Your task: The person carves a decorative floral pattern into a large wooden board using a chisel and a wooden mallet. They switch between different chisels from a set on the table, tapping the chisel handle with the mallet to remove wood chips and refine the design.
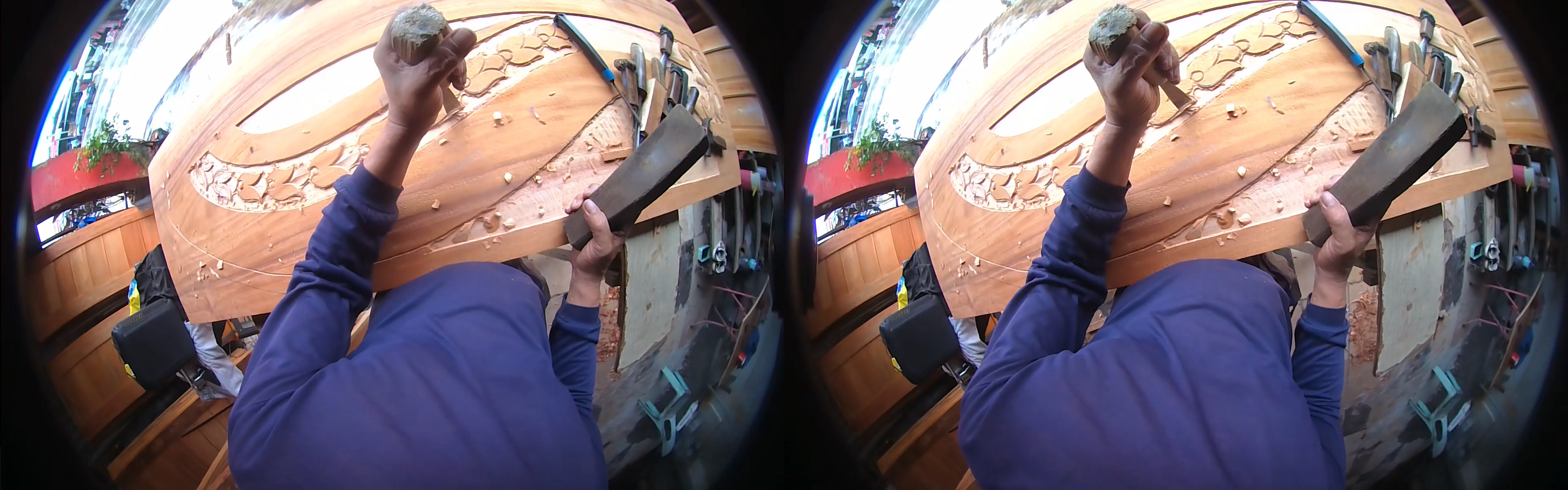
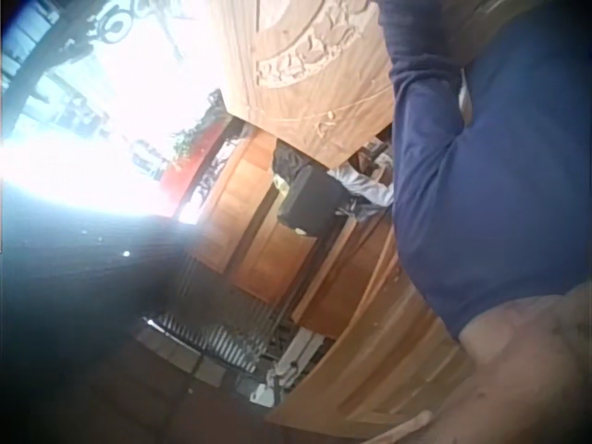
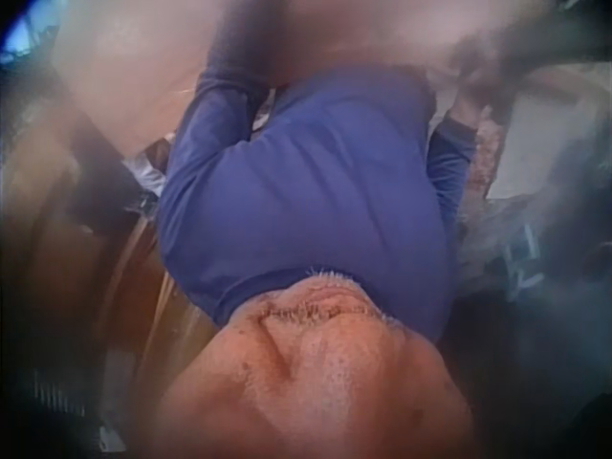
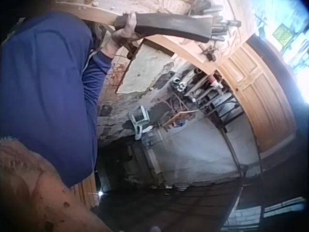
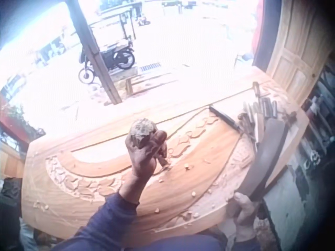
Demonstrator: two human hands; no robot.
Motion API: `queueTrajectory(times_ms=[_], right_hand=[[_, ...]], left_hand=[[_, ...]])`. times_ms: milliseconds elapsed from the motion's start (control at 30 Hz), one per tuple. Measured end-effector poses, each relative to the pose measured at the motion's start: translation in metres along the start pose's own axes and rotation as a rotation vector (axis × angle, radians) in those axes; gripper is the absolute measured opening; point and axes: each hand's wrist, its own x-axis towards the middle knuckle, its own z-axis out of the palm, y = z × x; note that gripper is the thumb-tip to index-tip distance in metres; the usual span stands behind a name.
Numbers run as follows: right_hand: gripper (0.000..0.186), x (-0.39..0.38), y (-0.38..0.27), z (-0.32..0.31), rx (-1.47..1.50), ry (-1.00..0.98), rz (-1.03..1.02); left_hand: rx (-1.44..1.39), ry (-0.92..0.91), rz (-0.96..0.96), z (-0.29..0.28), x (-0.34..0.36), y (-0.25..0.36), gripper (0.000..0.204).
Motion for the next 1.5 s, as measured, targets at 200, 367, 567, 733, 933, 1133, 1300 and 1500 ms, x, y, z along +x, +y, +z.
queueTrajectory(times_ms=[200,367,567,733,933,1133,1300,1500], right_hand=[[0.04,-0.002,-0.003,0.003,0.008,0.014,-0.002],[0.05,-0.004,-0.007,0.002,-0.106,0.019,0.011],[0.053,0.021,-0.09,0.03,-0.343,0.035,-0.41],[0.05,0.084,-0.218,0.042,-0.328,0.052,-0.861],[0.09,0.071,-0.115,0.074,-1.091,-0.342,-1.045],[0.101,0.062,-0.106,0.07,-1.006,-0.339,-0.947],[0.097,0.045,-0.102,0.049,-1.105,-0.337,-0.745],[0.093,0.021,-0.101,0.028,-0.925,-0.235,-0.661]], left_hand=[[-0.12,-0.074,0.08,0.004,0.003,0.0,0.024],[0.083,-0.116,0.046,0.011,-0.002,-0.001,0.024],[0.309,-0.067,0.094,0.013,-0.007,-0.01,0.022],[0.336,-0.055,0.039,0.024,-0.006,-0.008,0.019],[0.405,-0.232,-0.006,0.028,-0.003,-0.014,0.021],[0.499,-0.296,-0.206,0.029,-0.001,0.01,0.016],[0.531,-0.395,-0.297,0.03,0.008,0.034,0.028],[0.323,-0.068,0.116,0.012,-0.034,0.007,0.015]])
